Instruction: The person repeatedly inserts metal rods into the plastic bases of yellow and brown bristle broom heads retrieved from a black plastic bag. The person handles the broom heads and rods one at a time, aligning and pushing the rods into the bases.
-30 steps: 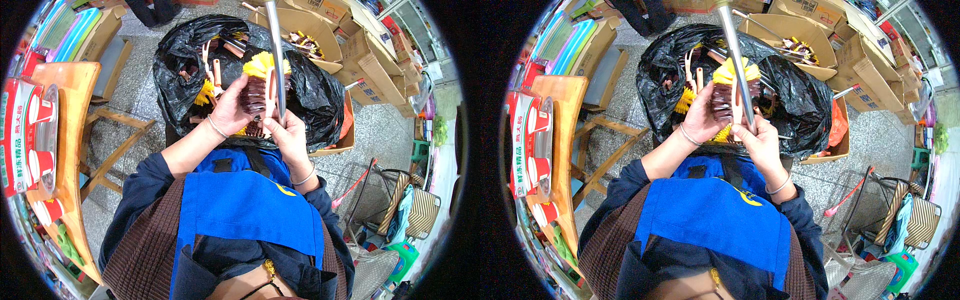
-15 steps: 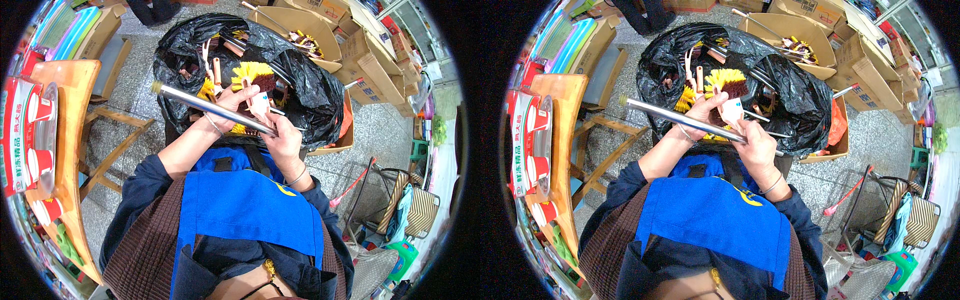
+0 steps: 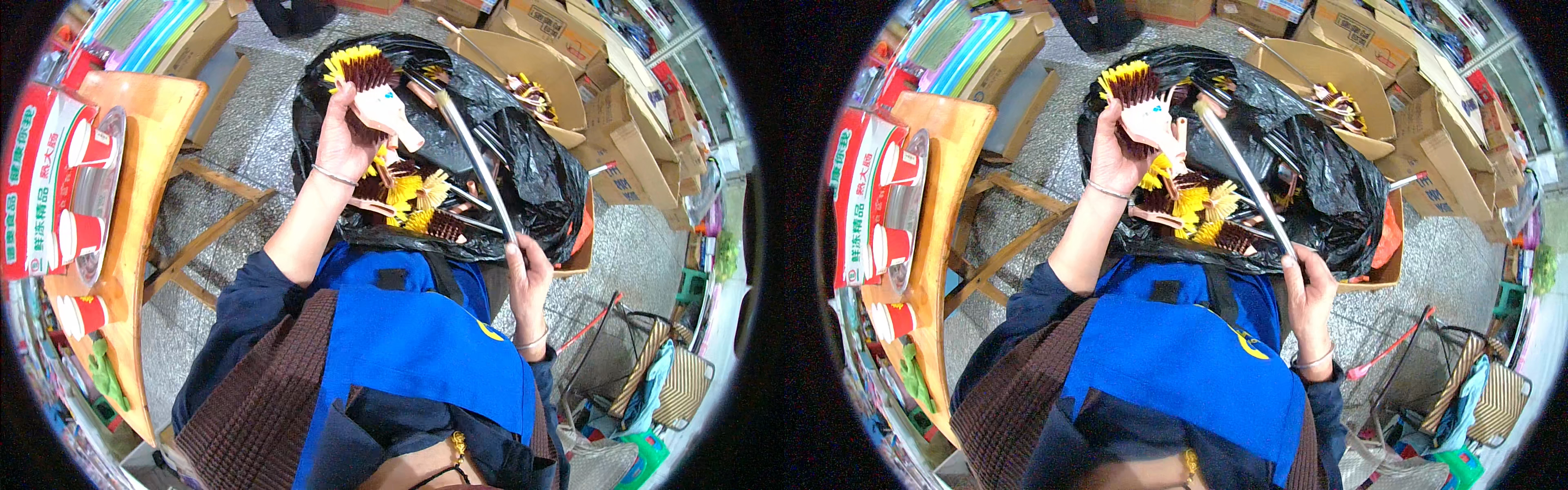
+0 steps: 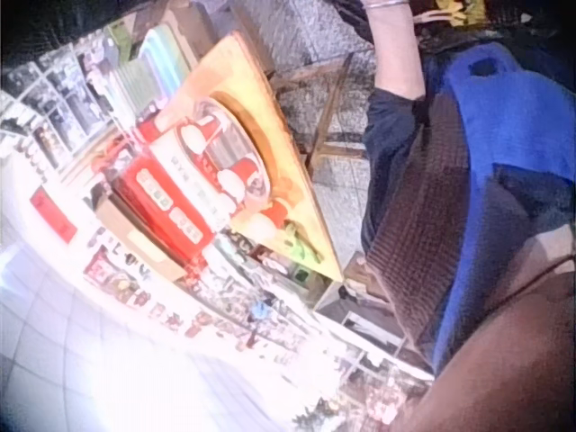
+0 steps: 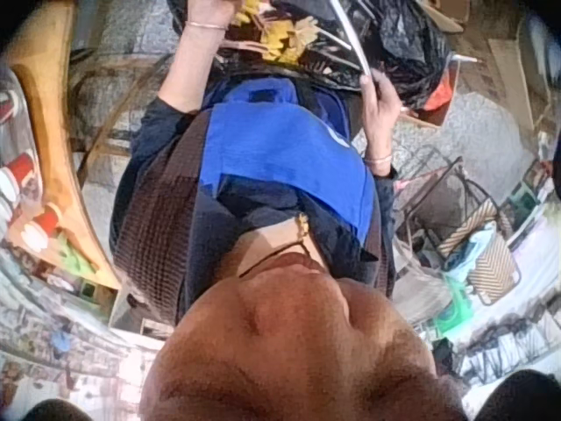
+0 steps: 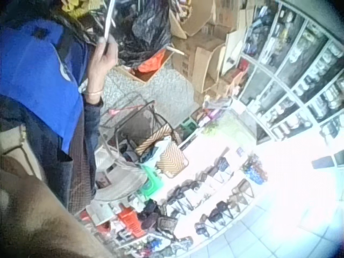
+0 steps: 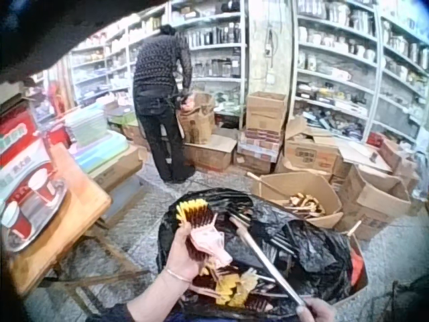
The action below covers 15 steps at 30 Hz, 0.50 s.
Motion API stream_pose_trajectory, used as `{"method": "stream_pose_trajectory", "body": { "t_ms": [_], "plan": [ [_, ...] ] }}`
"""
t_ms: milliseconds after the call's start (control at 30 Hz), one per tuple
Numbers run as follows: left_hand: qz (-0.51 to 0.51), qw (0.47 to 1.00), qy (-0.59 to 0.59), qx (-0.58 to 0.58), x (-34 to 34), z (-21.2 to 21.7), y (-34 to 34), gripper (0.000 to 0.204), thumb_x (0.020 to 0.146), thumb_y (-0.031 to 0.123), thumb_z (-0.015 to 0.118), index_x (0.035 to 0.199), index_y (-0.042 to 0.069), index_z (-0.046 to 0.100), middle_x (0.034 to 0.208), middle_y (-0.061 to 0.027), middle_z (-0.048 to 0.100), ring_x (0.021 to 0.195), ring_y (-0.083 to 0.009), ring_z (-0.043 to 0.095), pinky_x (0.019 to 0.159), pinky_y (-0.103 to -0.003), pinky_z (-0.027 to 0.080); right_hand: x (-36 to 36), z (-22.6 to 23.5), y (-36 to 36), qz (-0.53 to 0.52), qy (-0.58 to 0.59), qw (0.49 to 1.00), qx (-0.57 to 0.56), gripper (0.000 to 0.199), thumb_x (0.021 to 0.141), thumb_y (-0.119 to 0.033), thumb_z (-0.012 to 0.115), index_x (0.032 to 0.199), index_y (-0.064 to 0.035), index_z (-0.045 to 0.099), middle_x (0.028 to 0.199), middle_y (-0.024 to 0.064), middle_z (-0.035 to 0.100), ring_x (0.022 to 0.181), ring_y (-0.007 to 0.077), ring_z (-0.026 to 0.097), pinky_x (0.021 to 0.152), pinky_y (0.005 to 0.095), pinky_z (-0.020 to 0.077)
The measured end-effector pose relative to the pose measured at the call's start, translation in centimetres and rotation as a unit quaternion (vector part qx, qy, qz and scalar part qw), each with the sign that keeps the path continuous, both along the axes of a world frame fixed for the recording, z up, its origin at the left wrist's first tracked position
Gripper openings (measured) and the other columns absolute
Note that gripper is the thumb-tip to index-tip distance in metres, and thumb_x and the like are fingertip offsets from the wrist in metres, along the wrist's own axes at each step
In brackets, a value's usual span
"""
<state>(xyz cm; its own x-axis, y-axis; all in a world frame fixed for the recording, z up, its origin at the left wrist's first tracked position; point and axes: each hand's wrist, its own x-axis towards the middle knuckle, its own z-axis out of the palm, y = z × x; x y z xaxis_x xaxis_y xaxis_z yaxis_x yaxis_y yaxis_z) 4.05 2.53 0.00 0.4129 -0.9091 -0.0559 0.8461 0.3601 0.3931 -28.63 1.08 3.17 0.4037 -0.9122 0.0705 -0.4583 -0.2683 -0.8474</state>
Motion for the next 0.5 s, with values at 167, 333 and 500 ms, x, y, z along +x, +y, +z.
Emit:
{"method": "stream_pose_trajectory", "body": {
  "t_ms": [167, 333, 500],
  "plan": [
    [0.038, 0.999, -0.026, 0.001, 1.4, 0.2, 0.1, 0.048, 0.081, 0.039, 0.065, 0.118, 0.011, 0.053, 0.110, -0.0090, 0.060, 0.103, -0.0292, 0.057, 0.089, -0.052, 0.047, -0.4, -0.3, 1.1, 0.060, 0.015, 0.996, -0.069, 0.017, 0.086, -0.013, 0.065, 0.098, -0.0011, 0.065, 0.076, 0.0080, 0.058, 0.068, 0.0170, 0.054, 0.064, 0.0280, 0.0447],
    [0.063, 0.998, 0.002, 0.026, 1.4, 0.8, 0.2, 0.047, 0.081, 0.039, 0.065, 0.117, 0.012, 0.054, 0.110, -0.0081, 0.060, 0.103, -0.0291, 0.056, 0.091, -0.052, 0.045, 0.1, -0.1, 1.2, 0.072, 0.015, 0.995, -0.071, 0.018, 0.084, -0.013, 0.067, 0.098, -0.0011, 0.066, 0.079, 0.0086, 0.059, 0.069, 0.0180, 0.056, 0.064, 0.0285, 0.0449],
    [0.069, 0.997, 0.012, 0.044, 1.5, 0.9, 0.3, 0.047, 0.082, 0.040, 0.065, 0.117, 0.012, 0.054, 0.110, -0.0084, 0.060, 0.104, -0.0290, 0.056, 0.092, -0.051, 0.045, 0.0, -0.3, 1.2, 0.067, 0.013, 0.995, -0.066, 0.018, 0.084, -0.013, 0.068, 0.097, -0.0013, 0.066, 0.079, 0.0081, 0.059, 0.069, 0.0173, 0.055, 0.063, 0.0280, 0.0446]
  ]
}}
